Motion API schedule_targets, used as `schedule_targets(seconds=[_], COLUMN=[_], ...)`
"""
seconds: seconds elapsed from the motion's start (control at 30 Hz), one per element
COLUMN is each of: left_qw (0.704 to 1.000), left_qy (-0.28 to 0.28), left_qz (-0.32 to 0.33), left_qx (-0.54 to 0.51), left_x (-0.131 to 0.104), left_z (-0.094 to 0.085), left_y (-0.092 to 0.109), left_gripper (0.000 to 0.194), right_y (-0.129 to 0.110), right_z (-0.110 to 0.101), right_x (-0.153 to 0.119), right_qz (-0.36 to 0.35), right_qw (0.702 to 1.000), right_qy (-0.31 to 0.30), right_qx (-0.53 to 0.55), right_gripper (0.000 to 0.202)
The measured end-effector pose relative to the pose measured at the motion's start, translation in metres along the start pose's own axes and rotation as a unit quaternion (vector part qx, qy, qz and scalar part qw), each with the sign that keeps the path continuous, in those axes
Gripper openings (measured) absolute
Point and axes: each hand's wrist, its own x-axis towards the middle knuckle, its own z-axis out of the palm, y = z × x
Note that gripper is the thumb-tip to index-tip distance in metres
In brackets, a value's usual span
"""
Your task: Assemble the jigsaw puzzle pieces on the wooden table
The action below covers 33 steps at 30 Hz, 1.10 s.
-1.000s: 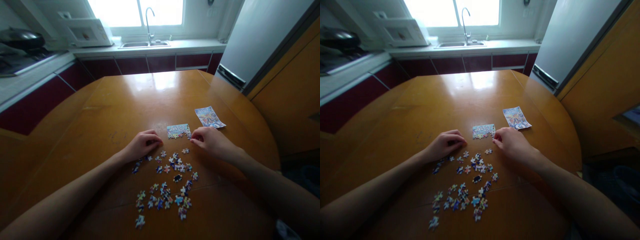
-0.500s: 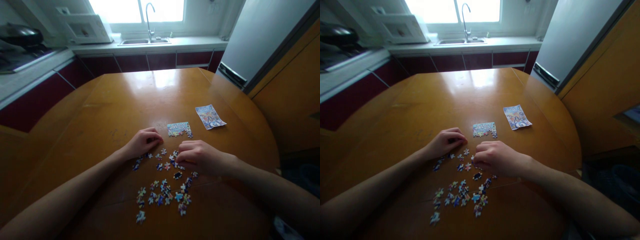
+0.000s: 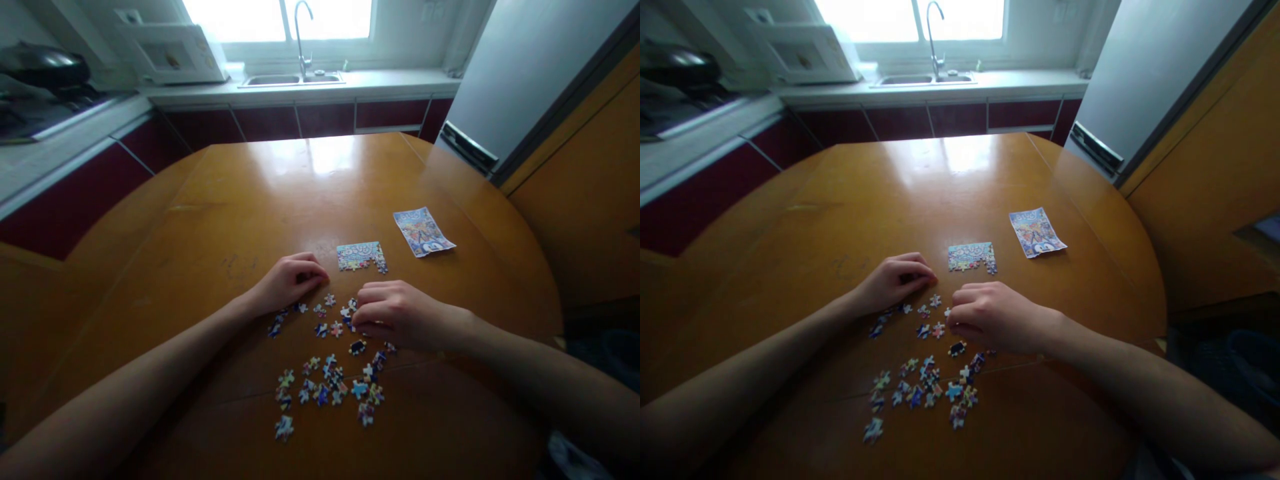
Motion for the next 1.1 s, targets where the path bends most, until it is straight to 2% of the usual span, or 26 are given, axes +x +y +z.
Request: schedule_targets(seconds=[0.53,0.83,1.1], left_qw=[1.000,1.000,1.000], left_qy=[0.001,-0.011,-0.010], left_qz=[-0.003,-0.012,-0.007], left_qx=[-0.007,-0.026,-0.025], left_x=[0.0004,-0.0004,-0.0010], left_z=[0.0006,0.0008,0.0005], left_y=[0.0016,0.0041,0.0052], left_gripper=[0.016,0.014,0.014], right_y=[0.0001,0.0069,0.0073], right_z=[0.0005,-0.0019,-0.0021], right_x=[-0.0009,-0.0024,-0.0021], right_qz=[0.011,0.053,0.063], right_qw=[1.000,0.998,0.998], right_qy=[-0.015,0.020,0.018], right_qx=[0.001,0.009,0.017], right_gripper=[0.020,0.024,0.025])
